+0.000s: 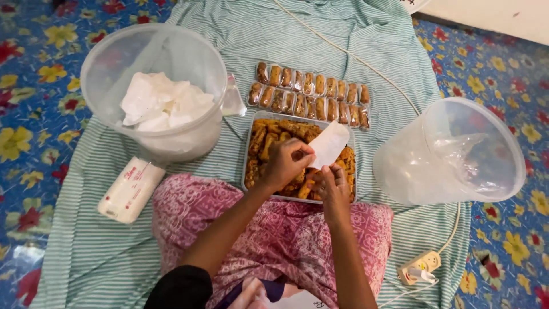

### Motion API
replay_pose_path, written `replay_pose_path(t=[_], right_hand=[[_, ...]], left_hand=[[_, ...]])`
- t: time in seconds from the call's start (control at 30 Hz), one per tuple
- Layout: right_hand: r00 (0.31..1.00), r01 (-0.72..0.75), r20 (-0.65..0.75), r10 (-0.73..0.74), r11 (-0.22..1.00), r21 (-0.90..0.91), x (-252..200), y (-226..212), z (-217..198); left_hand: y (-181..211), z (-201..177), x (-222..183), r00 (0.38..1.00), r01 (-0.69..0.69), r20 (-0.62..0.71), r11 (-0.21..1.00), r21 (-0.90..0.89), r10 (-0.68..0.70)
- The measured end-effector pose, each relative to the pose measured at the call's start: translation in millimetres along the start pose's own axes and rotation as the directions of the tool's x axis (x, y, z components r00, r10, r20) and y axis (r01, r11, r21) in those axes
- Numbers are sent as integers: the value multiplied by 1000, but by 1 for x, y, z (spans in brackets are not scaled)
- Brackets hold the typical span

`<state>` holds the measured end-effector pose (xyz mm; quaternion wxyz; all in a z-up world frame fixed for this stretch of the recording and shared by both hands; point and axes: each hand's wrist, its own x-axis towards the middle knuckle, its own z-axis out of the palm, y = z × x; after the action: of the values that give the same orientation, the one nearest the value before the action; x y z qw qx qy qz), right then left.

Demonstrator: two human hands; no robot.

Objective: Wrapping fried snacks in paper slips and placing them into small plastic sleeves for individual packaging.

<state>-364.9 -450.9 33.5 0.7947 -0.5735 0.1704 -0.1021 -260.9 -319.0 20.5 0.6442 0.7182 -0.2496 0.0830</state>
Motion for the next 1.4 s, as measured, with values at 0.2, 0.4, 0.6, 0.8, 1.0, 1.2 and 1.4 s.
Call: replay_pose_path(t=[0.2, 0.4, 0.6, 0.8, 1.0, 1.2, 1.4], right_hand=[[995, 21, -90, -34, 990, -141, 16, 17, 4], [997, 4, -73, -26, 956, -292, 33, 55, -11], [999, -47, -24, 41, 930, -364, 19, 47, 21], [999, -32, 4, 35, 933, -358, 33, 70, 8], [998, 61, 25, -56, 857, -511, 34, 62, 6], [1000, 28, 19, -21, 822, -569, 17, 56, 5], [944, -208, 140, 298, 869, -448, -22, 96, -13]], left_hand=[[-25, -5, -15, 987, 152, -19, 973, -173, -157], [-55, -24, -18, 898, 371, 112, 596, -712, -425], [-88, -2, -32, 771, 528, 324, 267, -806, -548], [37, -9, -6, 600, 526, 201, 192, -828, -775], [-49, -12, -22, 840, 487, 213, 520, -701, -499], [-91, -40, -25, 866, 484, -31, 852, -198, -499], [-92, -83, -12, 834, 470, -235, 866, -171, -499]])
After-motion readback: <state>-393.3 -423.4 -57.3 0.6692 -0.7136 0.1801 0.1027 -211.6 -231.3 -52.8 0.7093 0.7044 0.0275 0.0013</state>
